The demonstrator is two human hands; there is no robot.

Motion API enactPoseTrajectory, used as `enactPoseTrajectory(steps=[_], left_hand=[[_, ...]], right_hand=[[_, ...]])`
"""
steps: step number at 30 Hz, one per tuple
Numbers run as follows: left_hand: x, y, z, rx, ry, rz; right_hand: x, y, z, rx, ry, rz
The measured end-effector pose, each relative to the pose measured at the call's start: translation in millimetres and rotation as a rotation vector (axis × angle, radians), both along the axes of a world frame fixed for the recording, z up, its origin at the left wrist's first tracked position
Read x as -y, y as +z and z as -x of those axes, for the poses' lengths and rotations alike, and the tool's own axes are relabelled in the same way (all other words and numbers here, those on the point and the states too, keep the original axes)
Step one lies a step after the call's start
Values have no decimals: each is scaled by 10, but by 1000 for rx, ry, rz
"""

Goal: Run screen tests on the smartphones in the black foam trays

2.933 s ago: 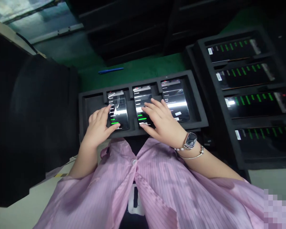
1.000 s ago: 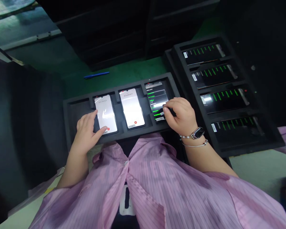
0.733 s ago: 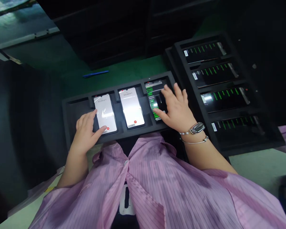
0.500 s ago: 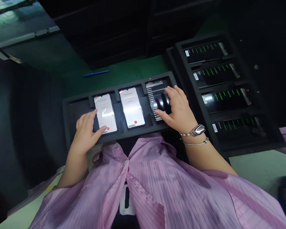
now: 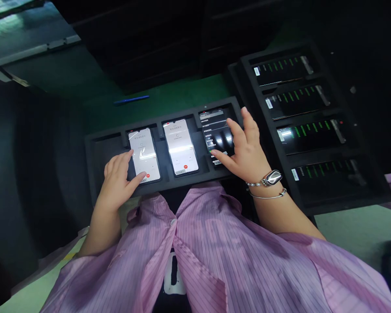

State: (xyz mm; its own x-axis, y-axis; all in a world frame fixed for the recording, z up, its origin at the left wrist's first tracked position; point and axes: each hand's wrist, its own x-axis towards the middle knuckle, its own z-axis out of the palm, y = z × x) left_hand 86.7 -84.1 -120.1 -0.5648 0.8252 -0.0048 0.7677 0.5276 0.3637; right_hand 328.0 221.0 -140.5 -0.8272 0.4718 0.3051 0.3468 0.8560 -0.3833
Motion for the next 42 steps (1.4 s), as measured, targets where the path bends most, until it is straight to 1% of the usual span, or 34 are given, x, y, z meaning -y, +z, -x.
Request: enactPoseTrajectory(steps=[4, 7, 9, 10, 12, 14, 15, 17, 21, 24, 27, 30, 32, 34, 37, 40, 42], left_hand=[[3, -11, 5, 14, -1, -6], [21, -19, -7, 18, -34, -20], [36, -12, -28, 8, -82, -30], [42, -5, -41, -1, -118, -34], [44, 14, -71, -23, -199, -33], [30, 34, -99, -34, -267, -10], [18, 44, -110, -33, -287, 10], [-9, 58, -124, -29, -300, 47], [-43, 64, -124, -32, -287, 87], [-26, 44, -108, -35, -284, 74], [17, -6, -85, -49, -256, -29], [50, -65, -57, -46, -226, -126], [51, -92, -41, -20, -207, -117], [40, -100, -33, 7, -181, -82], [19, -87, -37, 22, -146, -49], [7, -65, -46, 28, -117, -24], [3, -55, -45, 32, -104, -8]], right_hand=[[-29, -32, 16, 67, 45, 12], [11, -1, 23, 63, 46, 15], [113, 44, 9, -1, 57, 0], [188, 65, -1, -31, 90, -6], [366, 87, -17, -63, 204, -14], [542, 74, -17, -67, 321, -11], [614, 58, -9, -69, 352, -12], [713, 17, 17, -79, 367, -18], [770, -28, 71, -23, 356, -42], [748, 16, 76, 8, 344, -26], [657, 114, 13, -145, 258, -1], [497, 207, -116, -352, 160, -33], [387, 238, -211, -407, 117, -57], [297, 236, -289, -400, 77, -84], [206, 155, -360, -363, 15, -132], [157, -18, -407, -293, -25, -177], [149, -146, -441, -203, -61, -189]])
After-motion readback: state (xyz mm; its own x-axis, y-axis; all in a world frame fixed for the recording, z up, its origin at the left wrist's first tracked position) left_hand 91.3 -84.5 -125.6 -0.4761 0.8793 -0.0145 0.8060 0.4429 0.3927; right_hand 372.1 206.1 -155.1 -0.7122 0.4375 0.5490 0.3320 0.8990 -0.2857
